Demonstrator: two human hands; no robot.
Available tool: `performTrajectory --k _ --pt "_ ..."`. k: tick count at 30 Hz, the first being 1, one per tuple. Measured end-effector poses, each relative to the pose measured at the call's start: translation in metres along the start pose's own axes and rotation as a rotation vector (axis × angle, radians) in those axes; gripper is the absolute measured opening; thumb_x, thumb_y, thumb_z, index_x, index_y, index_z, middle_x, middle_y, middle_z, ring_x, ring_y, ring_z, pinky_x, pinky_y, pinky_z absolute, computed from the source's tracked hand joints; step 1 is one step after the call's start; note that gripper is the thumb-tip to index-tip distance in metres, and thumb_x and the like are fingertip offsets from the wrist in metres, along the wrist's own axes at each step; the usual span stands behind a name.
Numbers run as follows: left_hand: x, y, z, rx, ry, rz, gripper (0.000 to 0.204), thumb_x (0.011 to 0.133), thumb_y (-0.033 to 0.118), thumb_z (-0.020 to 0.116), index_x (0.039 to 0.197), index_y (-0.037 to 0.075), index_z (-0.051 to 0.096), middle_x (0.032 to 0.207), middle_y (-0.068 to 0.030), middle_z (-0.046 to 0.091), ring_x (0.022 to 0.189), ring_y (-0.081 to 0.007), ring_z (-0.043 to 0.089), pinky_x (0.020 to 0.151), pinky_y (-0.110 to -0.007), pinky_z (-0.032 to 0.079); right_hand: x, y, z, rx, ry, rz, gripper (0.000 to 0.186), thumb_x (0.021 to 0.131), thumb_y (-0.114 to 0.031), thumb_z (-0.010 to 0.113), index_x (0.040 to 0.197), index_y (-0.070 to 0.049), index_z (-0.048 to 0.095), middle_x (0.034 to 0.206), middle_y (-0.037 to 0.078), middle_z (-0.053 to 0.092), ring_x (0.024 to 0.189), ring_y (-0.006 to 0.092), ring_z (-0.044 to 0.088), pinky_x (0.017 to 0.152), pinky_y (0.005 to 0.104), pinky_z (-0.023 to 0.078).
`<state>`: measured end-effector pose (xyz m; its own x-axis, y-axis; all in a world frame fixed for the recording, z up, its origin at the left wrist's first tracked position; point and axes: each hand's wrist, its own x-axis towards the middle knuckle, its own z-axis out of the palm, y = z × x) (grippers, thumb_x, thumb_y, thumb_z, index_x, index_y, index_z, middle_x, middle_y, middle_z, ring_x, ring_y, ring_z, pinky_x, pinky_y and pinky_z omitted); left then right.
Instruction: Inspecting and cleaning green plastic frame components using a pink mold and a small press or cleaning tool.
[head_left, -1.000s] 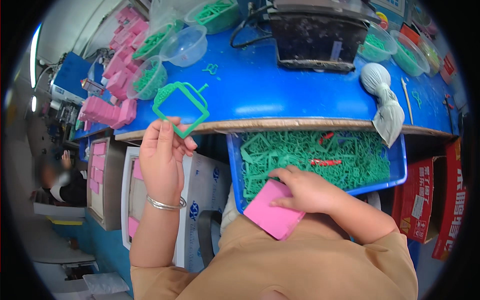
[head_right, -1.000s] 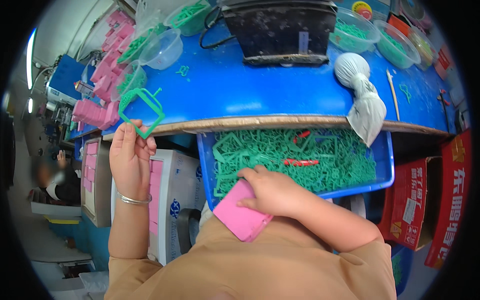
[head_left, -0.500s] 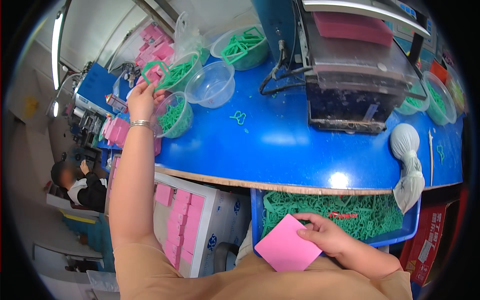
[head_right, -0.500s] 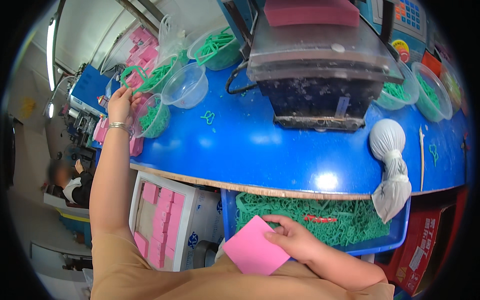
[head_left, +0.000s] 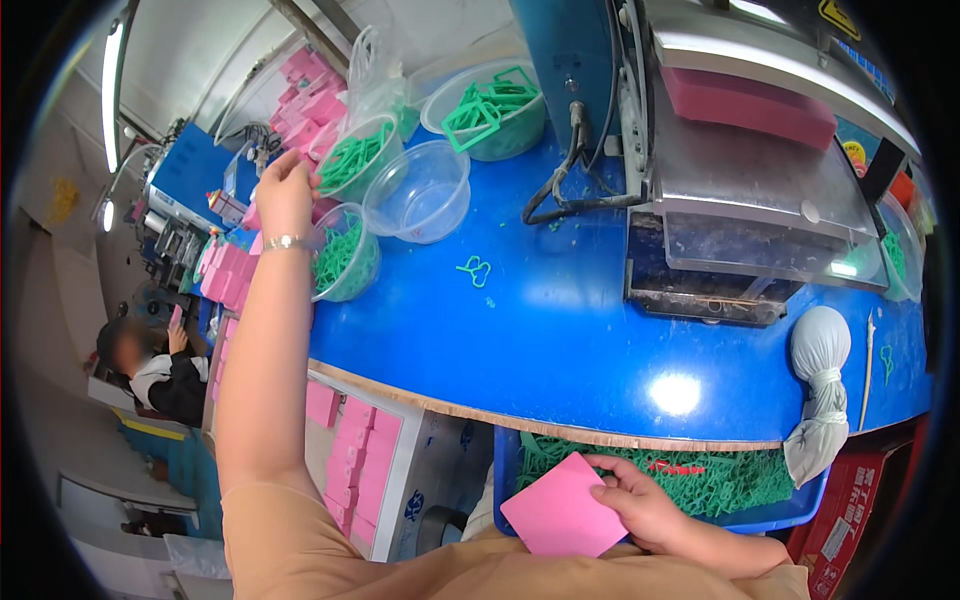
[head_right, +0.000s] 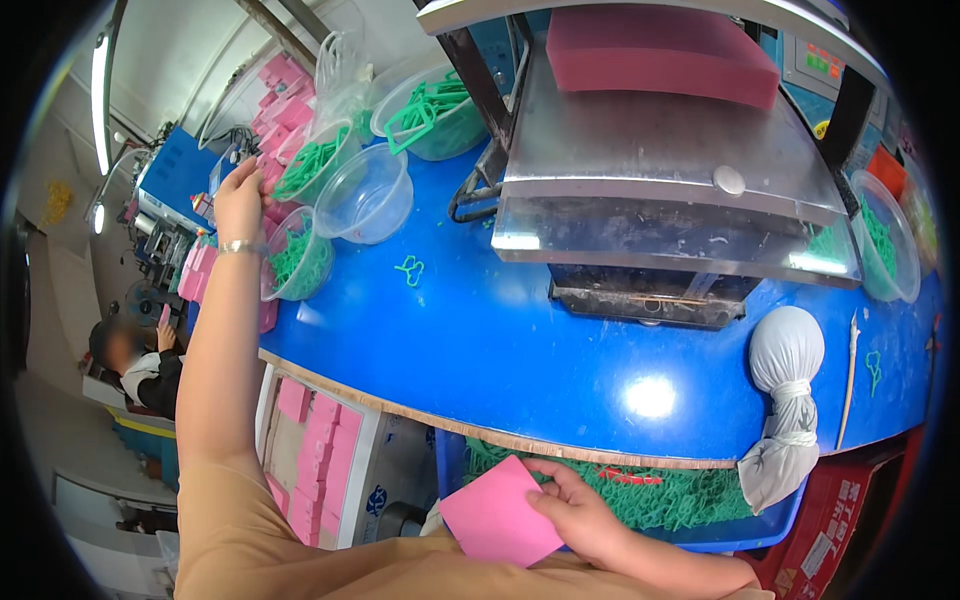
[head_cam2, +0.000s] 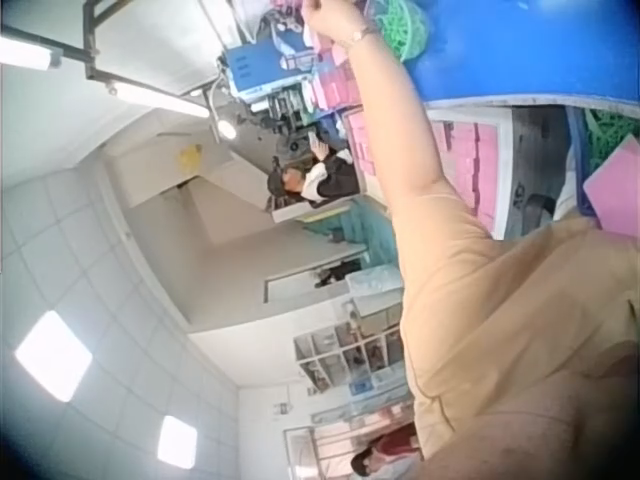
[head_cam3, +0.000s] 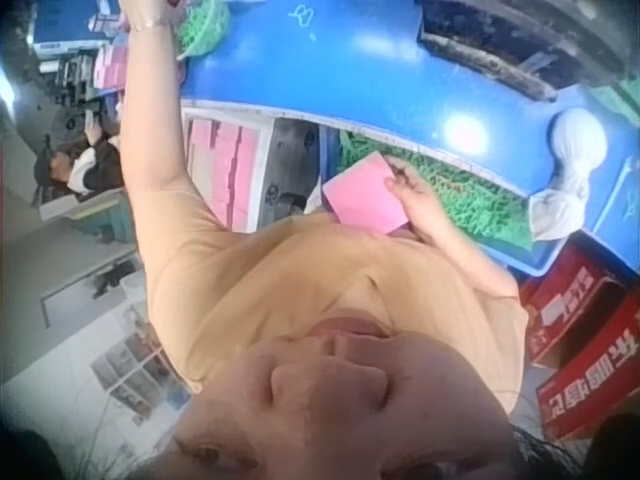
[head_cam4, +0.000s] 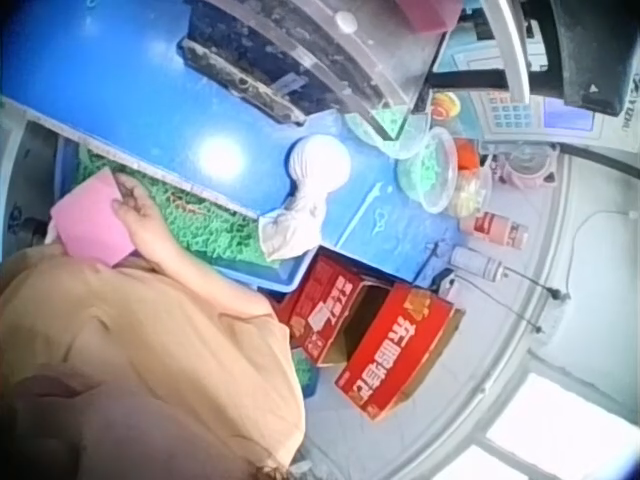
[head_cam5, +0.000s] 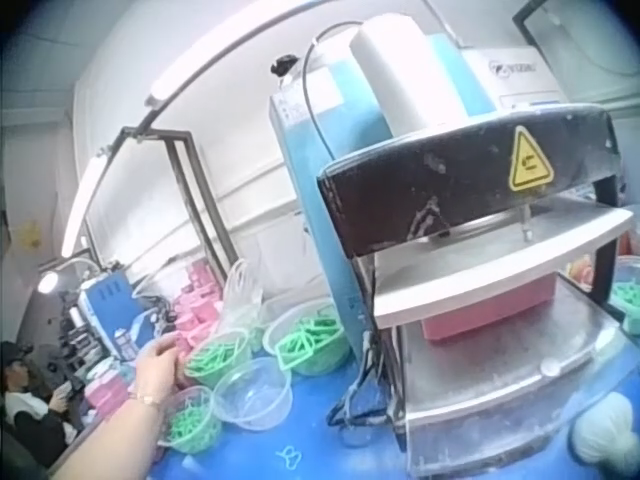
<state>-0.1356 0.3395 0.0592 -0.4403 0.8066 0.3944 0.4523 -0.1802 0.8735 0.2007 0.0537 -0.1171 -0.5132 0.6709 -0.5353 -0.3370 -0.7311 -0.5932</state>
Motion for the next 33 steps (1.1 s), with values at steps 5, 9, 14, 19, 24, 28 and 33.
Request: performTrajectory --k 5,9,14,19,24,28,33 --pt "-0.142 0.046 0.005 -0.079 -0.281 0.282 0.03 0.082 0.008 0.052 0.11 -0.002 0.048 0.082 -0.0049 0.055 0.067 -0.0074 0.05 0.058 -0.02 0.041 -0.001 0.001 -0.003 0.09 -0.074 -0.017 0.051 0.081 -0.004 0.048 0.129 -0.001 0.03 0.095 0.011 0.055 0.088 0.0166 0.055 0.079 0.0285 0.043" --pt "-0.237 0.072 -0.035 0.225 -0.729 0.98 0.046 0.066 0.016 0.072 0.106 0.003 0.053 0.104 -0.0101 0.054 0.079 -0.0201 0.054 0.069 -0.031 0.045 -0.006 0.001 0.0 0.165 -0.127 -0.097 0.051 0.077 0.001 0.049 0.127 -0.002 0.034 0.106 0.016 0.054 0.094 0.0206 0.056 0.081 0.0304 0.045" --pt "-0.311 0.052 -0.049 0.469 -1.173 0.995 0.073 0.063 0.047 0.067 0.116 0.0 0.047 0.12 -0.0202 0.043 0.107 -0.0335 0.045 0.085 -0.044 0.038 -0.02 -0.005 0.015 0.143 -0.115 -0.196 0.052 0.078 0.0 0.047 0.128 -0.003 0.035 0.107 0.015 0.054 0.094 0.0207 0.056 0.082 0.0309 0.046" --pt "-0.351 0.047 -0.043 0.454 -1.035 0.92 0.082 0.061 0.049 0.068 0.12 -0.001 0.042 0.126 -0.0272 0.033 0.114 -0.0418 0.036 0.091 -0.052 0.031 -0.055 -0.008 0.035 0.028 -0.045 -0.43 0.047 0.081 -0.003 0.044 0.127 -0.003 0.036 0.11 0.014 0.052 0.101 0.0183 0.051 0.086 0.0291 0.041" --pt "-0.35 0.066 -0.022 0.13 -0.842 0.851 0.096 0.055 0.048 0.072 0.129 0.001 0.033 0.132 -0.028 0.024 0.119 -0.0421 0.029 0.098 -0.048 0.024 -0.081 -0.034 0.052 -0.006 -0.032 -0.822 0.056 0.093 -0.04 0.022 0.121 0.004 0.041 0.119 0.015 0.048 0.108 0.0194 0.047 0.094 0.0315 0.034" --pt "-0.343 0.066 -0.003 0.109 -0.832 0.894 0.115 0.049 0.062 0.071 0.133 0.0 0.022 0.135 -0.0293 0.017 0.121 -0.0431 0.025 0.099 -0.048 0.021 -0.077 -0.053 0.05 -0.052 0.107 -0.809 0.065 0.092 -0.049 0.018 0.117 0.004 0.047 0.109 0.013 0.055 0.097 0.0167 0.052 0.086 0.0285 0.039" --pt "-0.34 0.059 0.003 0.056 -0.83 0.758 0.099 0.055 0.042 0.076 0.13 -0.001 0.028 0.135 -0.0274 0.022 0.123 -0.0398 0.027 0.1 -0.046 0.023 -0.06 -0.061 0.04 -0.24 0.252 -0.888 0.054 0.094 -0.039 0.025 0.11 0.004 0.053 0.102 0.012 0.058 0.091 0.0157 0.055 0.083 0.027 0.042"
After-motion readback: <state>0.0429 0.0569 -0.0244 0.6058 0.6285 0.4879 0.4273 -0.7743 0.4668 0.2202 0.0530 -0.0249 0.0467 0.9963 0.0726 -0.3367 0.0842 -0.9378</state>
